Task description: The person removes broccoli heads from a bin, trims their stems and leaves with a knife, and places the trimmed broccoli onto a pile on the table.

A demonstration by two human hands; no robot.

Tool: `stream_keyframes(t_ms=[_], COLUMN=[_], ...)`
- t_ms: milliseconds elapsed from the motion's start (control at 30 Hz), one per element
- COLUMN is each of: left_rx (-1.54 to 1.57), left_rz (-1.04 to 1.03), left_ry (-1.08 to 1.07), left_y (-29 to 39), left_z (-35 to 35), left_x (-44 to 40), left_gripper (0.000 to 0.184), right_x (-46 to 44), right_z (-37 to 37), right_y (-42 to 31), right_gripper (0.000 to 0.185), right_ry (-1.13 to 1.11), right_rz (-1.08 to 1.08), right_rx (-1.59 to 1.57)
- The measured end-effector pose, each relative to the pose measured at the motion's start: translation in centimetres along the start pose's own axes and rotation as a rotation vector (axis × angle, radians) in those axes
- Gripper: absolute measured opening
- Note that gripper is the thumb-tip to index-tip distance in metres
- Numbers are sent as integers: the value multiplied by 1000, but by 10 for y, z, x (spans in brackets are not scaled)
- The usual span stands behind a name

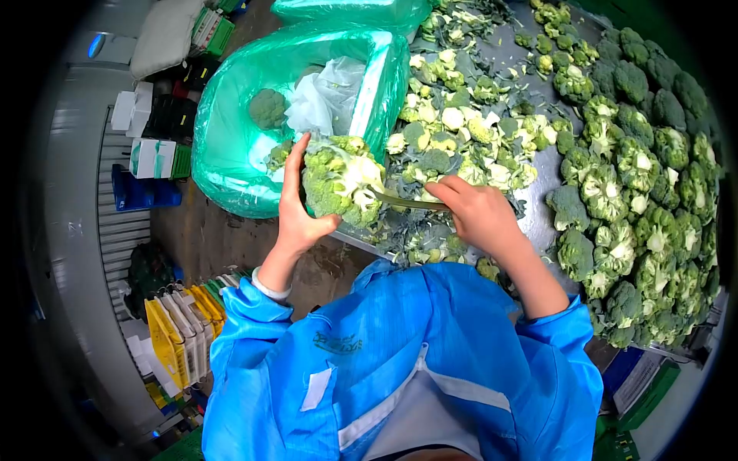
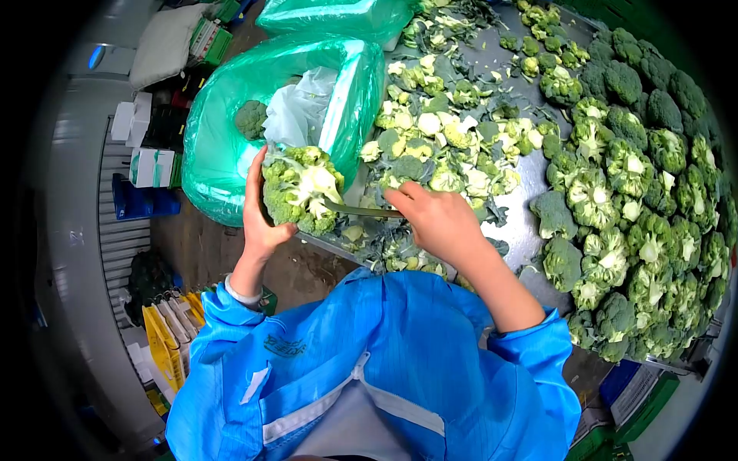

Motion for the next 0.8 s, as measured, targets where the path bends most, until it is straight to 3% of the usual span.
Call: stream_keyframes(t_ms=[100,200,267,300,400,533,600,800], left_rx=[8,23,106,116,267,411,393,276], left_rz=[14,94,113,90,180,340,463,487], left_ry=[-43,-65,-63,-62,-90,-202,-246,-346], left_y=[1,-1,-11,-12,-14,-25,-28,-27], left_z=[-7,-15,-11,-9,-18,-37,-44,-45], left_x=[-5,-6,-8,-15,-12,-16,-12,-12], left_gripper=[113,114,116,117,111,97,98,93], right_x=[-6,10,26,21,12,3,1,-2], right_z=[-6,-43,-39,-30,5,25,27,25], right_y=[4,60,80,86,31,3,3,8], right_gripper=[34,38,39,39,40,45,44,36], right_ry=[-146,-338,-344,-338,-12,90,94,28], right_rz=[47,-175,-249,-278,-52,95,128,139], right_rx=[109,397,405,419,121,376,432,387])
Point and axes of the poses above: each hand's wrist, its own x-axis away from the middle knuckle, its own z-axis out of the back of the hand, y = z × x, the point moved 9 cm from there along -x, towards the middle knuckle, and after that the axes turned 1 degree about x, right-handed, at the moved point
